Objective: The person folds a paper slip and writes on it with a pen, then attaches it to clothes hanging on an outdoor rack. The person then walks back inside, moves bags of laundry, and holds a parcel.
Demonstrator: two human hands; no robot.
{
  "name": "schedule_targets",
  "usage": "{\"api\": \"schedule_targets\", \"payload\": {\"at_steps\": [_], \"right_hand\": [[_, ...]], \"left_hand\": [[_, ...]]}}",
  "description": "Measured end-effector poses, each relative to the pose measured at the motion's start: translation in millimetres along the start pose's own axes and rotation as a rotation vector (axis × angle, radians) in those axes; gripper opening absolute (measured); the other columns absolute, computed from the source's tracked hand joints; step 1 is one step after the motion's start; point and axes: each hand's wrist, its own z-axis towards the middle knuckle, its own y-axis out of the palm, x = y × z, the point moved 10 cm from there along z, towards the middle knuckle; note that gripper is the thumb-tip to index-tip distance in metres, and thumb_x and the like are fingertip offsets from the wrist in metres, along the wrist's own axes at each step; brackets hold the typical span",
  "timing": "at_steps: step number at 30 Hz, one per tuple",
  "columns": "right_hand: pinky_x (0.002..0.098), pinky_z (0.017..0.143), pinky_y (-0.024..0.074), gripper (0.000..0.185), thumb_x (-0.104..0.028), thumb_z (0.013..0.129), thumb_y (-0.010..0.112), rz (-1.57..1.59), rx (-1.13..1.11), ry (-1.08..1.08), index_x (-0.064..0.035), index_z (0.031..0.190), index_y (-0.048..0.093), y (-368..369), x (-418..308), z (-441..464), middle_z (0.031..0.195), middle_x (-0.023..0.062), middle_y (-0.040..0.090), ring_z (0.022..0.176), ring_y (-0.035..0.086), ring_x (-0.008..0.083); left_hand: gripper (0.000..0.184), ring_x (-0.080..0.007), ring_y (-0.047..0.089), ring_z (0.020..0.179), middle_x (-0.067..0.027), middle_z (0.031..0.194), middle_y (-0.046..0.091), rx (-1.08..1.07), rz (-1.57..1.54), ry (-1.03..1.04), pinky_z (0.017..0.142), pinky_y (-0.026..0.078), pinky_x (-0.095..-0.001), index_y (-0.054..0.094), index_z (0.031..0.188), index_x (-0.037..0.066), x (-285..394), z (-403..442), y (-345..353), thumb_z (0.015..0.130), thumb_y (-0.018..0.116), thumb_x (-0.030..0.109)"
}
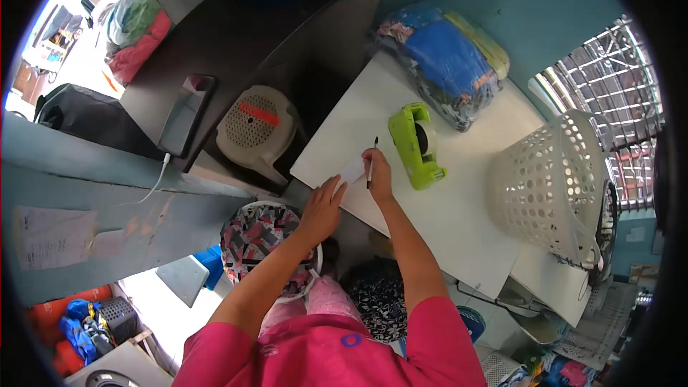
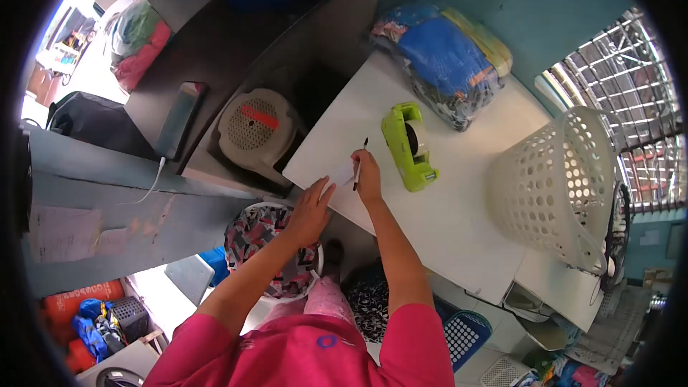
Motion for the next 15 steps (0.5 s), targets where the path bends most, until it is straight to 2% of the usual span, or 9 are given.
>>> {"api": "schedule_targets", "payload": {"at_steps": [2,4,5,7,8,10,11,13,15], "right_hand": [[0.0297,0.064,0.0425,0.016,0.01,0.073,0.05,-0.043,0.0,0.009,-0.0017,0.084,0.048,0,9,0,0.076,0.0109,0.053,0.071,0.054,0.0227],[0.0316,0.066,0.0425,0.015,0.004,0.076,0.051,-0.26,0.103,-0.187,-0.0015,0.09,0.05,-10,-6,-1,0.079,0.0111,0.054,0.075,0.054,0.0244],[0.0316,0.066,0.0425,0.015,0.004,0.076,0.051,-0.257,0.096,-0.18,-0.0015,0.09,0.05,-15,-10,1,0.079,0.0111,0.054,0.075,0.054,0.0244],[0.0302,0.065,0.0419,0.018,-0.004,0.08,0.051,-0.079,0.137,-0.076,-0.002,0.098,0.052,-31,-10,4,0.081,0.0095,0.053,0.072,0.051,0.022],[0.0302,0.065,0.0419,0.018,-0.004,0.08,0.051,-0.074,0.134,-0.069,-0.002,0.098,0.052,-31,-2,3,0.081,0.0095,0.053,0.072,0.051,0.022],[0.0249,0.064,0.0411,0.019,-0.008,0.083,0.049,0.117,0.09,0.066,-0.0044,0.101,0.053,-30,24,1,0.083,0.0033,0.053,0.07,0.049,0.0131],[0.0249,0.064,0.0411,0.019,-0.008,0.083,0.049,0.122,0.088,0.07,-0.0044,0.101,0.053,-30,25,0,0.083,0.0033,0.053,0.07,0.049,0.0131],[0.0206,0.062,0.0395,0.016,-0.007,0.082,0.049,0.584,0.006,0.44,-0.0054,0.098,0.054,-12,58,-15,0.085,0.0005,0.053,0.07,0.046,0.0076],[0.0212,0.064,0.0403,0.015,-0.005,0.08,0.051,0.607,-0.029,0.429,-0.0045,0.095,0.054,-7,58,-19,0.083,0.0013,0.054,0.072,0.047,0.0077]], "left_hand": [[0.056,-0.0293,0.027,0.122,-0.0145,0.132,0.028,-0.025,0.036,-0.018,0.098,0.026,-0.0451,0.034,0.125,0.003,-7,8,14,0.073,0.056,0.011],[0.058,-0.0275,0.026,0.123,-0.0128,0.132,0.028,-0.107,0.101,-0.03,0.098,0.024,-0.0474,0.035,0.125,0.005,-14,13,34,0.074,0.058,0.019],[0.058,-0.0275,0.026,0.123,-0.0128,0.132,0.028,-0.114,0.099,-0.037,0.098,0.024,-0.0474,0.035,0.125,0.005,-15,15,37,0.074,0.058,0.019],[0.06,-0.026,0.026,0.122,-0.0109,0.132,0.028,-0.13,0.121,-0.038,0.098,0.024,-0.0475,0.036,0.125,0.008,-16,16,38,0.073,0.06,0.025],[0.06,-0.026,0.026,0.122,-0.0109,0.132,0.028,-0.139,0.122,-0.044,0.098,0.024,-0.0475,0.036,0.125,0.008,-16,17,38,0.073,0.06,0.025],[0.062,-0.025,0.027,0.121,-0.0097,0.132,0.029,-0.145,0.155,-0.046,0.098,0.024,-0.0468,0.036,0.126,0.01,-14,18,36,0.072,0.061,0.029],[0.062,-0.025,0.027,0.121,-0.0097,0.132,0.029,-0.15,0.158,-0.049,0.098,0.024,-0.0468,0.036,0.126,0.01,-13,19,36,0.072,0.061,0.029],[0.064,-0.0244,0.027,0.121,-0.0091,0.132,0.029,-0.169,0.197,-0.051,0.097,0.025,-0.0473,0.036,0.126,0.011,-13,20,37,0.072,0.061,0.032],[0.065,-0.0242,0.027,0.121,-0.0087,0.132,0.029,-0.172,0.219,-0.048,0.097,0.025,-0.0475,0.035,0.127,0.011,-12,20,39,0.071,0.062,0.033]]}}
